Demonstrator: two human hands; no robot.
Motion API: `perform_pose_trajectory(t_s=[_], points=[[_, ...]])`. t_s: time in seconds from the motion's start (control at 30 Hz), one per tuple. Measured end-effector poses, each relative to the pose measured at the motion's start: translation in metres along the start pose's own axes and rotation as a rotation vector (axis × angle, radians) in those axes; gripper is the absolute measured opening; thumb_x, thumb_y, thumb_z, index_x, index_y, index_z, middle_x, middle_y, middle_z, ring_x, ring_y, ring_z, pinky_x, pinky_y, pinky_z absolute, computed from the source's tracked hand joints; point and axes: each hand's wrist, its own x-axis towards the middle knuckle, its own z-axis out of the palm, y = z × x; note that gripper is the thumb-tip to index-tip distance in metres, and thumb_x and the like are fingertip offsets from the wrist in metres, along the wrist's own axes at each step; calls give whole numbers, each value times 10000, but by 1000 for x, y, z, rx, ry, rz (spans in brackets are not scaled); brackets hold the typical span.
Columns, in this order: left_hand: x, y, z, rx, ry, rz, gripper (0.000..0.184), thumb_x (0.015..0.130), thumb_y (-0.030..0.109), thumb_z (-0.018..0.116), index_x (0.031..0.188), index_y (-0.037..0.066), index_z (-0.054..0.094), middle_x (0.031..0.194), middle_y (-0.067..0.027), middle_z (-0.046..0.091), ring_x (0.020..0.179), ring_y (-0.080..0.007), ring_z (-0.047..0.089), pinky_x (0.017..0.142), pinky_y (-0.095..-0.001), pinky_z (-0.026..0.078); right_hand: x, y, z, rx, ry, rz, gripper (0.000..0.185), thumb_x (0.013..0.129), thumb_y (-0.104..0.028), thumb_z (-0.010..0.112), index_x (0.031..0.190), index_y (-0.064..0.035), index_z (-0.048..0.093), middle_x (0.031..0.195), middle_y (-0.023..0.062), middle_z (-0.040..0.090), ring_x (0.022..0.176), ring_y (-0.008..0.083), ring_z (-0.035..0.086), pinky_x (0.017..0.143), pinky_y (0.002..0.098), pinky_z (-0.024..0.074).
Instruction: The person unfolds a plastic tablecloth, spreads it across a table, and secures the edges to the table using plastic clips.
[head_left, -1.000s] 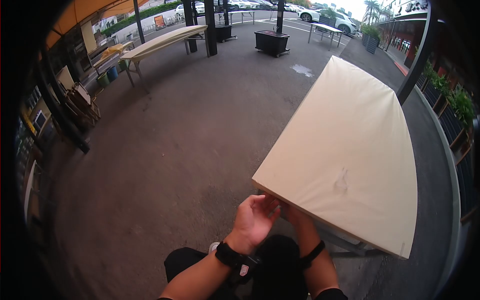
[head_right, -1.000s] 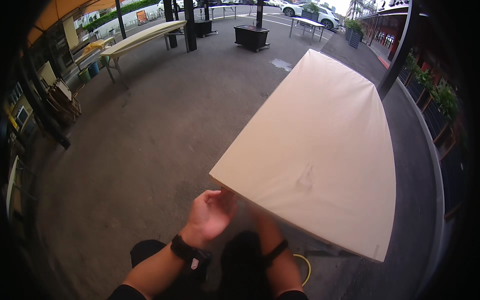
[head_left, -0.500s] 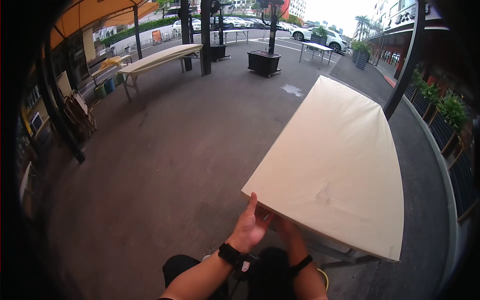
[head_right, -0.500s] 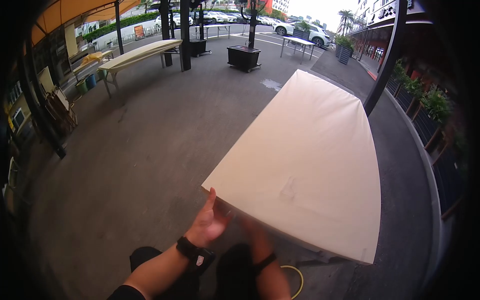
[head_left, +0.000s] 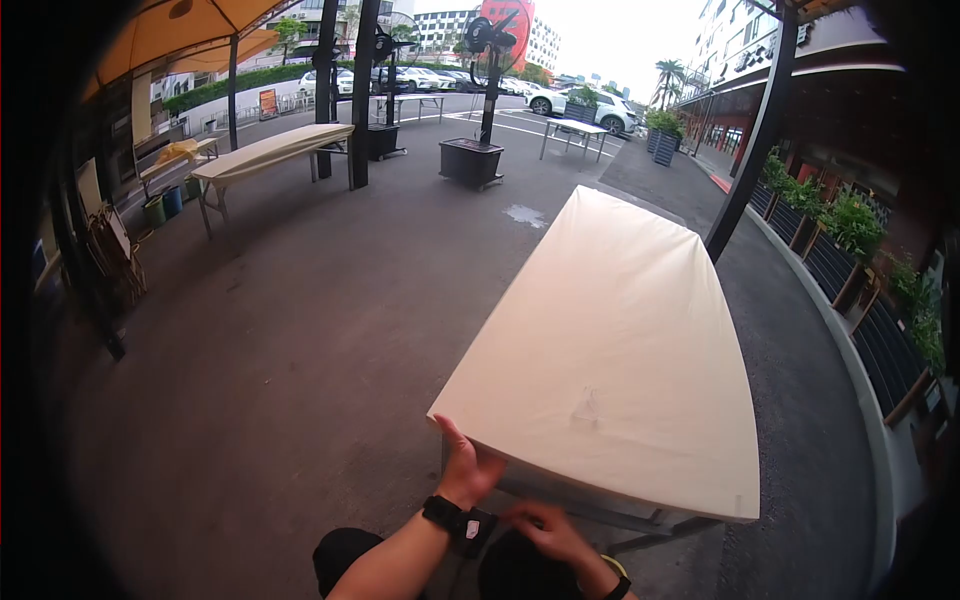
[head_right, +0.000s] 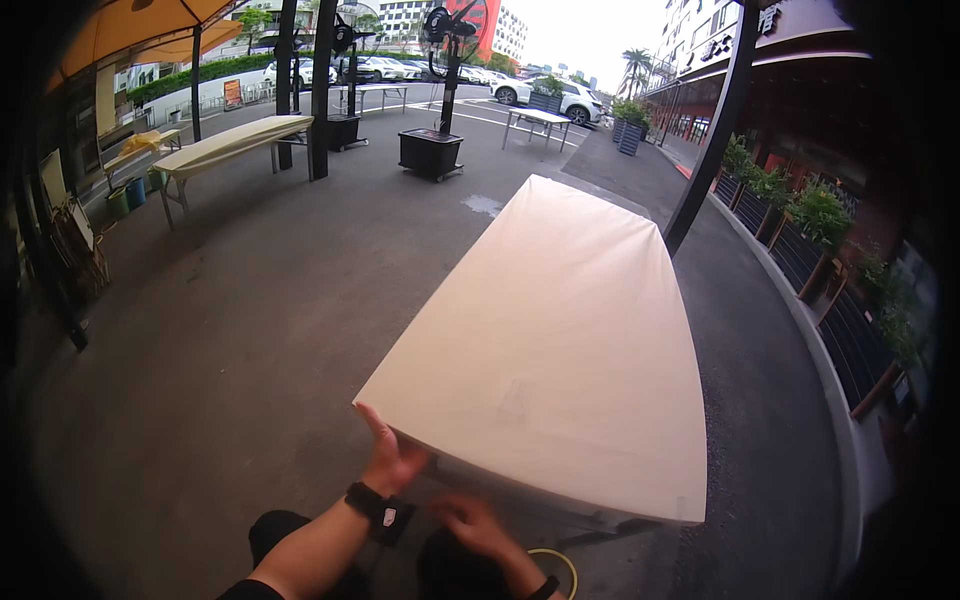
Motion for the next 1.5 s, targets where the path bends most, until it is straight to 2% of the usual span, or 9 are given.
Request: perform_pose_trajectory(t_s=[0.23,0.3,0.5,0.57,0.6,0.73,0.83,1.13,1.5], points=[[8,2,-4,-46,-157,2,986,790,826,338,1464,109,288,1460,-51,400,1335,-237,375,1120,-415,281,-5,-108,-40,-131,-8,-176,138,877,-24,622,1003,-39,674,932,107,672,872,232,663,762,309,510],[6,4,0,4,-123,23,965,804,809,354,1465,110,287,1458,-50,403,1336,-233,375,1120,-415,286,-4,-122,-46,-225,153,-236,131,849,48,617,954,-2,680,864,97,680,809,173,672,735,279,517],[11,1,-9,-48,-145,-3,925,823,776,392,1459,111,298,1452,-49,413,1331,-228,383,1121,-405,288,8,-132,-63,-332,309,-178,115,847,24,605,921,-9,687,827,104,672,761,189,663,691,277,515],[11,2,-7,-51,-128,-7,922,823,776,394,1456,111,305,1446,-49,421,1326,-228,390,1120,-404,291,19,-131,-66,-630,565,-169,111,841,-11,614,924,-8,688,822,103,651,756,218,648,694,303,519],[9,3,-7,-49,-108,-15,919,822,775,395,1453,111,312,1441,-49,428,1321,-228,397,1118,-403,294,24,-124,-70,-723,578,-109,233,808,-100,653,1036,-54,649,986,127,618,905,301,601,792,394,493],[8,3,-2,-51,-93,11,903,831,764,398,1448,109,323,1429,-49,444,1310,-226,414,1115,-395,301,45,-101,-65,-989,672,-96,472,795,-182,684,1223,-40,544,1262,185,481,1185,349,451,968,426,396],[6,4,-3,-47,-119,8,880,845,749,398,1442,104,333,1416,-48,460,1295,-221,432,1111,-385,307,52,-99,-55,-1110,717,-64,412,796,-215,674,1157,-51,565,1183,178,529,1090,349,509,933,461,405],[-5,9,9,-47,15,-63,801,894,696,378,1441,112,332,1434,-37,433,1317,-207,399,1114,-378,297,49,-105,-60,-939,729,-14,371,760,-169,711,1084,-64,565,1094,136,568,1048,323,528,887,432,434],[-15,11,19,-43,-93,12,778,917,667,365,1451,104,310,1457,-48,406,1342,-213,361,1133,-387,255,52,-102,-66,-959,749,-34,246,767,-170,712,969,-69,613,1089,121,587,1059,306,536,900,427,428]])
